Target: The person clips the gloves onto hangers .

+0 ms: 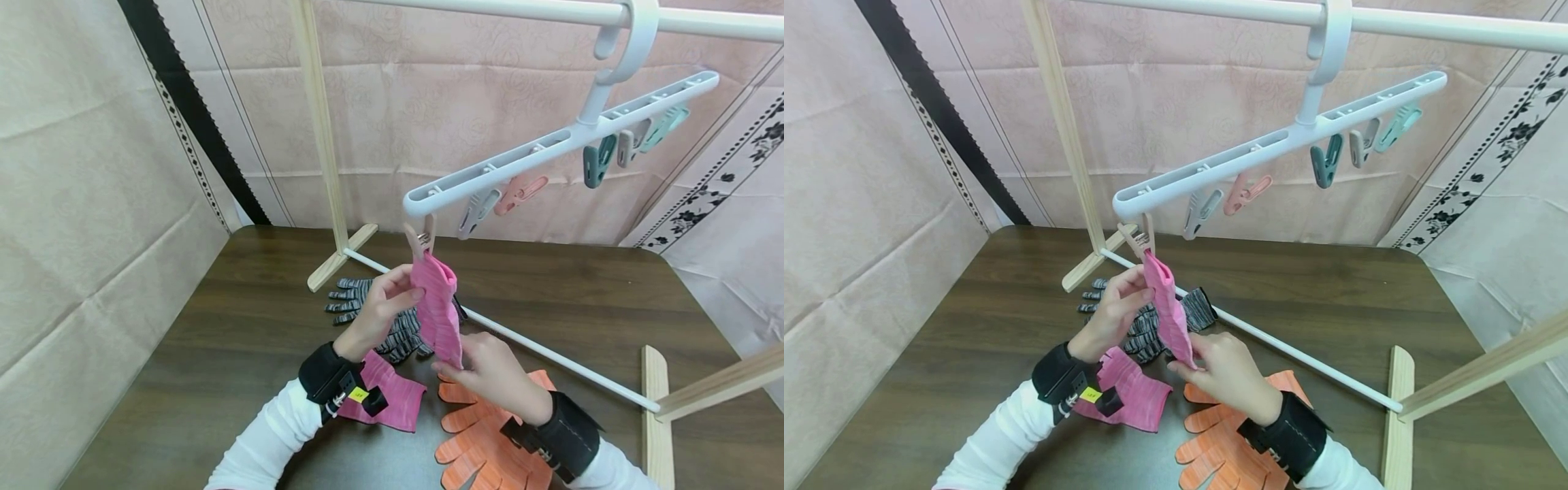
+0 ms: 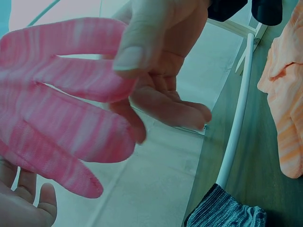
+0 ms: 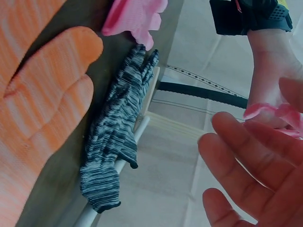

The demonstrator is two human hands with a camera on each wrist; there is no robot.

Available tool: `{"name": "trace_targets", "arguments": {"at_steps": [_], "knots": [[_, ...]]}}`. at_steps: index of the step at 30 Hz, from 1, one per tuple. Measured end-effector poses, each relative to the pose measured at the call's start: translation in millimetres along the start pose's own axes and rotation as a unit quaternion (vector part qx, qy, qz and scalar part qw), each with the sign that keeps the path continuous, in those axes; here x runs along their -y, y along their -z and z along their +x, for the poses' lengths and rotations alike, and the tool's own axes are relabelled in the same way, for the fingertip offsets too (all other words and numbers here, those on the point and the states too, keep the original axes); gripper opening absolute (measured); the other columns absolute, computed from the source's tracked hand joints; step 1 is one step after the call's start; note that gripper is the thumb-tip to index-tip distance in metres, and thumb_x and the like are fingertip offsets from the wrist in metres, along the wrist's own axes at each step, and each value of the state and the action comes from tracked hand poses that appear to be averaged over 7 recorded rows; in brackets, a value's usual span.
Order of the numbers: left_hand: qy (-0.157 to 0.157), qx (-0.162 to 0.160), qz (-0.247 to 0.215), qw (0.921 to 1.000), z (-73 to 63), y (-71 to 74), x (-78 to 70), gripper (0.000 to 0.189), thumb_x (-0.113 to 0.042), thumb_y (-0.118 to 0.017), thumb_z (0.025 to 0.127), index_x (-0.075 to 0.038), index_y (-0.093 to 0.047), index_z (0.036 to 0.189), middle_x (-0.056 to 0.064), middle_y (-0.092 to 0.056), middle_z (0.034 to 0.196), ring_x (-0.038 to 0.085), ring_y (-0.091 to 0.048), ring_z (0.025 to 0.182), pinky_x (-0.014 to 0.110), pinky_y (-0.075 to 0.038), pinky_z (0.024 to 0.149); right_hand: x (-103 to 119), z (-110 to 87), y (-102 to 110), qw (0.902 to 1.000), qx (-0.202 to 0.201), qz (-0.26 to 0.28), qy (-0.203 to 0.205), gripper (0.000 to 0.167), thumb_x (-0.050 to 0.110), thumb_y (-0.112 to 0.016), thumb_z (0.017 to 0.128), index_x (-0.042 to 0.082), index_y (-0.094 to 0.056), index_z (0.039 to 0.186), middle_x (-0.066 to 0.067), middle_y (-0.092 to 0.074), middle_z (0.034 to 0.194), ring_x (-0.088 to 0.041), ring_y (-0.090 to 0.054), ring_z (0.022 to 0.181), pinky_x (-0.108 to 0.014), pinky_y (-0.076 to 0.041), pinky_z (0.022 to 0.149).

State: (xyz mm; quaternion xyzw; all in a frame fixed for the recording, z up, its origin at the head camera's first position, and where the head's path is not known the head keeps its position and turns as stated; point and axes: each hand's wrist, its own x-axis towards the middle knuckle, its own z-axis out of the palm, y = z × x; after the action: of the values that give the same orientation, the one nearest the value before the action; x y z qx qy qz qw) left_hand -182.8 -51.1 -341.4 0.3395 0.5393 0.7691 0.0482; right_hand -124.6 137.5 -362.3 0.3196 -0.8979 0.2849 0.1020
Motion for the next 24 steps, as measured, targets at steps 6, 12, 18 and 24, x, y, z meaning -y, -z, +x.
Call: {"name": "trace_targets", "arguments": {"at_steps": [6,12,18,24], "knots": [[0.005,-0.012,0.0,0.9999,-0.7,2.9,1.8,0.033,-0.038,-0.062,0.079,-0.018,-0.055,0.105,-0.009,-0.06,0.093,0.007,-0.054,0.088,0.023,-0.043,0.079,-2,-1.2,-7,0.9987,0.052,0.003,0.001,0.01,0.03,-0.063,0.08,0.02,-0.06,0.078,0.013,-0.06,0.065,0.0,-0.055,0.062,-0.016,-0.04,0.055],[0.006,-0.028,0.007,0.9996,-1.7,5.9,2.4,0.025,-0.028,-0.059,0.083,-0.019,-0.055,0.106,-0.01,-0.061,0.095,0.007,-0.054,0.09,0.024,-0.042,0.08,-3,-1.9,-13,0.9968,0.077,-0.018,0.001,0.021,0.031,-0.063,0.08,0.021,-0.052,0.065,0.016,-0.032,0.053,0.003,-0.028,0.05,-0.014,-0.023,0.048],[0.0,-0.058,0.011,0.9982,-2.2,9.2,5.2,0.023,-0.012,-0.052,0.082,-0.021,-0.057,0.103,-0.011,-0.062,0.093,0.005,-0.055,0.088,0.023,-0.042,0.079,-2,-3.3,-20,0.9955,0.083,-0.032,0.033,0.014,0.026,-0.065,0.079,0.014,-0.06,0.074,0.012,-0.041,0.054,0.002,-0.033,0.05,-0.014,-0.028,0.049],[-0.011,-0.083,0.014,0.9964,-1.3,10.3,6.9,0.026,-0.004,-0.048,0.081,-0.022,-0.059,0.097,-0.011,-0.061,0.088,0.005,-0.055,0.085,0.022,-0.042,0.076,0,-6.3,-29,0.9867,0.131,-0.073,0.063,0.017,0.027,-0.063,0.081,0.012,-0.065,0.09,0.006,-0.06,0.071,-0.005,-0.053,0.063,-0.025,-0.044,0.062]]}}
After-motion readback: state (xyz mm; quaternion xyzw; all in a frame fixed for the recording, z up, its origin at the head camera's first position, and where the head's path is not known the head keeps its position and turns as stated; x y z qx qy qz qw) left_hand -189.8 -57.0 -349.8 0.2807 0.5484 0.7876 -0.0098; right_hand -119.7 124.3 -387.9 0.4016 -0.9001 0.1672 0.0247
